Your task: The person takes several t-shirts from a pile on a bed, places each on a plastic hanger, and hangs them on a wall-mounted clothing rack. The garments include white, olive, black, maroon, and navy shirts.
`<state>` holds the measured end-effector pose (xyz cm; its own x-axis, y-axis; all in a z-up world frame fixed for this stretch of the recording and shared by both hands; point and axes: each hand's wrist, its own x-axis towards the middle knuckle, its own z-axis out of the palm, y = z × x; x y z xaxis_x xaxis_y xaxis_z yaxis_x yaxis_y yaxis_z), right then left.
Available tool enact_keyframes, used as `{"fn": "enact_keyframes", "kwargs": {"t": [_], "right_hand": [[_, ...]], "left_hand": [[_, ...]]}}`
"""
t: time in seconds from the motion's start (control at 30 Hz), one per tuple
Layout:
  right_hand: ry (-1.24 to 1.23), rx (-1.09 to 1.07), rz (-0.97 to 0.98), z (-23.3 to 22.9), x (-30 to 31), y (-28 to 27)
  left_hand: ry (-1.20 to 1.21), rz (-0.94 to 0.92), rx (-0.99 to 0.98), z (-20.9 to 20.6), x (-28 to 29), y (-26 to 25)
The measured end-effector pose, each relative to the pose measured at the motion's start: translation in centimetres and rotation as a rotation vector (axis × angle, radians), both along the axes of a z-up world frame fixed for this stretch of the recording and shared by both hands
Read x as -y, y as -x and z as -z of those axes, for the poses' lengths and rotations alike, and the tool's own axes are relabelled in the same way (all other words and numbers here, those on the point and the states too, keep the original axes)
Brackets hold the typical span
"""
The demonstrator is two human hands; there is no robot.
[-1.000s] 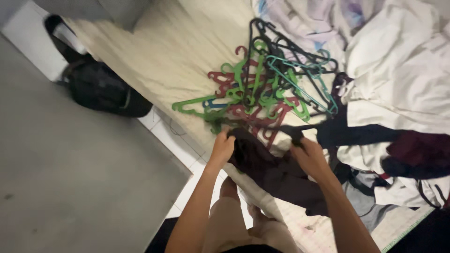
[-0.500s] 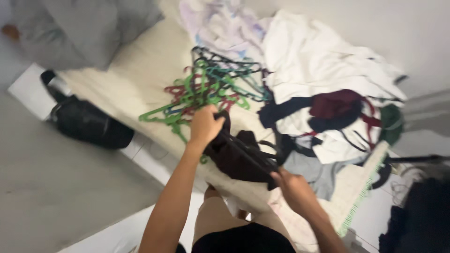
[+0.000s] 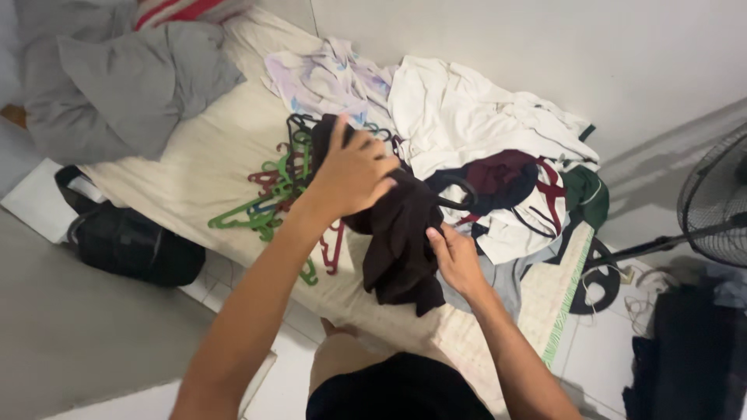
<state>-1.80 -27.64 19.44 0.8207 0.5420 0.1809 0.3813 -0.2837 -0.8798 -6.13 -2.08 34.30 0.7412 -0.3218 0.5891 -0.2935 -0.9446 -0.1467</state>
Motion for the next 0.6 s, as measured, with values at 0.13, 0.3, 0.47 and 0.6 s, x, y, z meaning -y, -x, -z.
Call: {"fn": "enact_keyframes", "kwargs": {"t": [0.13, 0.3, 0.47, 0.6], "right_hand": [[-0.049, -0.215, -0.085, 0.9, -1.3, -1.9], [-0.46, -1.103, -0.238, 0.7, -1.4, -5.4], [-0.059, -0.688, -0.392, 0.3, -0.8, -7.5], [-0.005, -0.022, -0.168, -1.4, 1.8, -6.7]], "left_hand": [[-0.084, 0.102, -0.143, -2.8, 0.2, -0.9], [0.037, 0.149, -0.108, -6.0, -2.4, -0.6], [0.074, 0.007, -0.061, -8.3, -5.2, 1.7], [0.13, -0.124, -0.08, -8.3, -7.4, 3.8]]}}
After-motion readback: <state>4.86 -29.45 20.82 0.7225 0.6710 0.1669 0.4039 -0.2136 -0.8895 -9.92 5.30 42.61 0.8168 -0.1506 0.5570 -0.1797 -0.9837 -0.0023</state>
